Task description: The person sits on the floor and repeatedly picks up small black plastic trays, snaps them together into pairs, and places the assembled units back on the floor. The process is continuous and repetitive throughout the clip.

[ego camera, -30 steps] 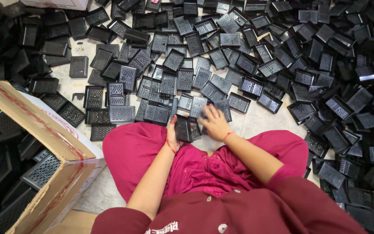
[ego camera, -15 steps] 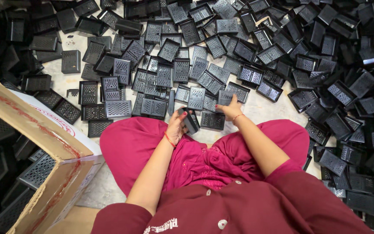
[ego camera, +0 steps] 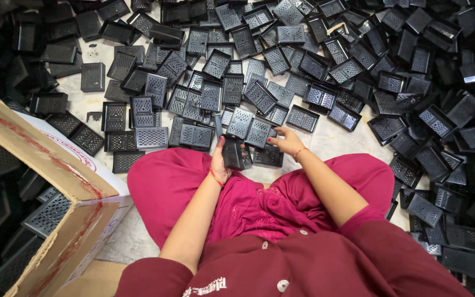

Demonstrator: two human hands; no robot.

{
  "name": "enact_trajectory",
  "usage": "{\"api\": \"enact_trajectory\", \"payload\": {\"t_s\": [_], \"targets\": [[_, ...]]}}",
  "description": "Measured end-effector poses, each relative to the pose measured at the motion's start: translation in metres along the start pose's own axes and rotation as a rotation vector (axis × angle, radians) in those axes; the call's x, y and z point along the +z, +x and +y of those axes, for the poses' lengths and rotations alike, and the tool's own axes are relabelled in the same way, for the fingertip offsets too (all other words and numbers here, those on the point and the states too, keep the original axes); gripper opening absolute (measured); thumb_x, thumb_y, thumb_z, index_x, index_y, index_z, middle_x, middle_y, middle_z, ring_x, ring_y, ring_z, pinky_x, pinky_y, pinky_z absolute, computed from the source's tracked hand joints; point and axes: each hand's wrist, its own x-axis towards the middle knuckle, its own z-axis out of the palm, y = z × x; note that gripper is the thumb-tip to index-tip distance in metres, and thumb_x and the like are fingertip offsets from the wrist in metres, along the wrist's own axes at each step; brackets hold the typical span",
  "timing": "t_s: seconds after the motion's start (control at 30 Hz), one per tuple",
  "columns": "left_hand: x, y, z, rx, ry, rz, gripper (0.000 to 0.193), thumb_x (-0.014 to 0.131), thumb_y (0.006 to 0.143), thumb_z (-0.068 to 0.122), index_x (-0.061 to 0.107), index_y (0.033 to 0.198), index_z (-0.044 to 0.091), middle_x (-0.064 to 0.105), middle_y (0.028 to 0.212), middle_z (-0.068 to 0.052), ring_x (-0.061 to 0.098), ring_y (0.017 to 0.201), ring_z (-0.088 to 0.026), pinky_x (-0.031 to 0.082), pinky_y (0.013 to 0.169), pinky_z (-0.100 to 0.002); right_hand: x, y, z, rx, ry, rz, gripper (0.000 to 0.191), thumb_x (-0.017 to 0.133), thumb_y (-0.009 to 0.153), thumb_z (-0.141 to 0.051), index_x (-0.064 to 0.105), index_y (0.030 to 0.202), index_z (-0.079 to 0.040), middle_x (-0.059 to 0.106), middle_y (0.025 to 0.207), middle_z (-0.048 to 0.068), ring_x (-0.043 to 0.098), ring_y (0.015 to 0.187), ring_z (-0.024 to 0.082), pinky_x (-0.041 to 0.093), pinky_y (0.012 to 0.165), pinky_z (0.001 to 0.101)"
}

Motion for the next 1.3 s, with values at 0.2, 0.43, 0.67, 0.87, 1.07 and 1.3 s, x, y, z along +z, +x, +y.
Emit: {"api": "enact_trajectory", "payload": {"t_s": [0.2,0.43,0.67,0.87,1.07,1.3], "targets": [[0.0,-0.003,0.0,0.012,0.016,-0.017,0.046,0.058,0.098,0.057,0.061,0.119,0.016,0.074,0.098,-0.017,0.074,0.076,-0.029,0.061,0.069,-0.04,0.005,-0.003,0.014,-0.325,-0.531,0.245,0.086,0.084,0.078,-0.038,0.045,0.146,-0.002,0.065,0.124,0.034,0.065,0.112,0.048,0.052,0.095,0.0488],[-0.007,0.002,-0.002,0.003,-0.001,-0.048,0.046,0.06,0.099,0.055,0.061,0.121,0.015,0.074,0.099,-0.017,0.073,0.077,-0.028,0.061,0.071,-0.039,0.006,-0.006,0.006,0.271,-0.437,-0.066,0.104,0.076,0.081,-0.042,0.022,0.161,-0.005,0.069,0.12,0.029,0.077,0.094,0.041,0.065,0.078,0.0484],[-0.011,0.003,-0.004,-0.005,0.04,-0.022,0.043,0.061,0.098,0.052,0.061,0.122,0.016,0.074,0.099,-0.016,0.073,0.074,-0.027,0.061,0.067,-0.039,0.014,-0.001,0.014,0.134,0.018,-0.299,0.115,0.083,0.078,-0.029,0.008,0.163,-0.008,0.066,0.127,0.025,0.071,0.103,0.032,0.064,0.079,0.0449],[-0.011,0.001,-0.006,0.012,0.113,-0.025,0.037,0.066,0.098,0.043,0.06,0.123,0.015,0.073,0.104,-0.012,0.073,0.083,-0.027,0.062,0.072,-0.041,0.01,0.0,0.011,0.126,0.215,-0.46,0.121,0.084,0.078,-0.021,-0.003,0.162,-0.007,0.061,0.135,0.023,0.071,0.109,0.03,0.064,0.086,0.0425],[-0.015,-0.001,-0.012,0.006,0.326,-0.042,0.061,0.074,0.089,0.016,0.046,0.142,0.017,0.067,0.124,-0.008,0.068,0.107,-0.023,0.061,0.082,-0.042,0.01,0.0,0.018,0.016,-0.28,-0.383,0.078,0.078,0.091,-0.034,0.036,0.147,-0.001,0.076,0.115,0.02,0.073,0.1,0.029,0.06,0.084,0.0411],[-0.034,0.006,-0.017,-0.025,0.393,-0.108,0.076,0.075,0.087,0.003,0.039,0.153,0.014,0.064,0.136,-0.01,0.065,0.117,-0.024,0.058,0.089,-0.042,0.003,0.001,0.022,-0.355,-0.025,-0.428,0.057,0.077,0.095,-0.038,0.064,0.135,0.0,0.073,0.128,0.017,0.071,0.115,0.029,0.058,0.1,0.0408]]}}
